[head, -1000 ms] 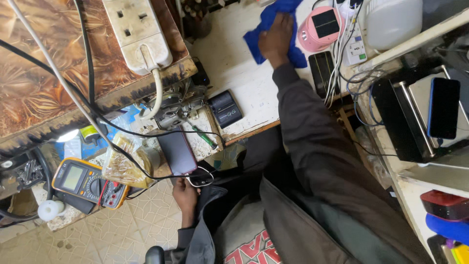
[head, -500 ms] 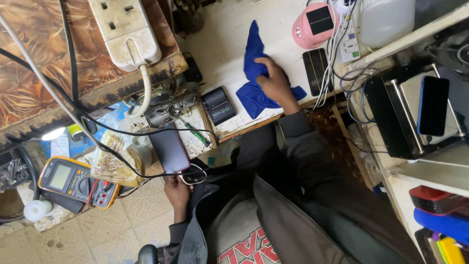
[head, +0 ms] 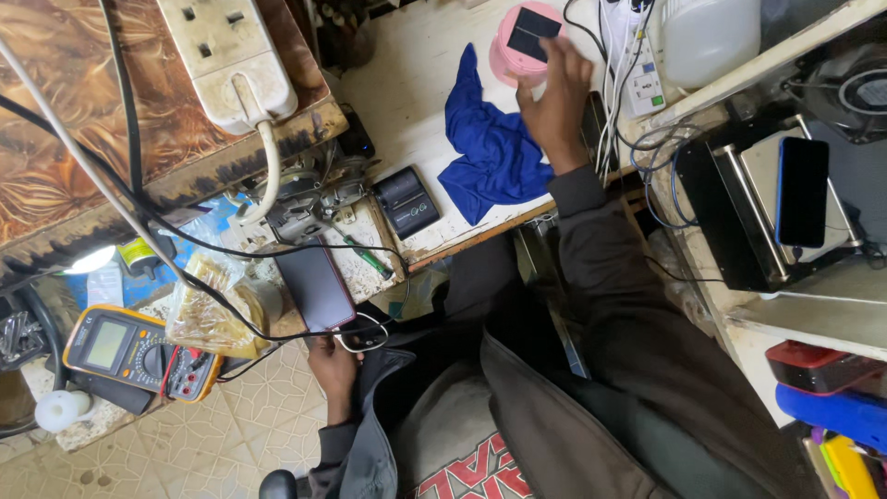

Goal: The person sits in a chair and cleans a white cylindrical light fixture with a blue cloth. They then wipe a pink solar-powered device and a black power bank with the same cloth. The person handles each item individually, wiping the surfaces and turning them over before placing them back on the cluttered workbench.

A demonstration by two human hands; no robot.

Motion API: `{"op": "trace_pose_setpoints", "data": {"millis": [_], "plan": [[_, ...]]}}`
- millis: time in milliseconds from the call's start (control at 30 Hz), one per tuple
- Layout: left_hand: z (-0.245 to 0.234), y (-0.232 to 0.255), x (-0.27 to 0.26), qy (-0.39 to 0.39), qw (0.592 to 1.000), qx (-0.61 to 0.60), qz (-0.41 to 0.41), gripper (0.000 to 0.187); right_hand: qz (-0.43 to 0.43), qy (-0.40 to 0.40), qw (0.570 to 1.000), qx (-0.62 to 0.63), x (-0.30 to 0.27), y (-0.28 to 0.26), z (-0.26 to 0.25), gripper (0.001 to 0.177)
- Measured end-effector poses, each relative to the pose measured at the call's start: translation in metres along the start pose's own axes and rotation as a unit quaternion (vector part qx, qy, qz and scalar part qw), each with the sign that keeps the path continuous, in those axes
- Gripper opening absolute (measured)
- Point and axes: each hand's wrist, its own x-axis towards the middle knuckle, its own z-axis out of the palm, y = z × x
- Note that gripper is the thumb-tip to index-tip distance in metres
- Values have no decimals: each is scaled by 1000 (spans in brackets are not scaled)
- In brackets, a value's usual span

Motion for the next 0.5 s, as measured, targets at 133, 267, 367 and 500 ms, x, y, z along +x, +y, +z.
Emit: {"op": "trace_pose_setpoints", "data": {"millis": [133, 267, 367, 500], "plan": [[0, -1, 1, 12, 1000, -25, -1, 26, 73, -56, 996, 20, 28, 6, 1, 106], [-3, -12, -4, -28, 998, -44, -35, 23, 91, -92, 982, 138, 43, 2, 9, 125], [-14, -7, -27, -124, 990, -58, -33, 29, 173, -52, 950, 253, 43, 1, 7, 107], [-38, 43, -62, -260, 956, 108, 82, 26, 256, -128, 771, 569, 22, -25, -48, 79]]}}
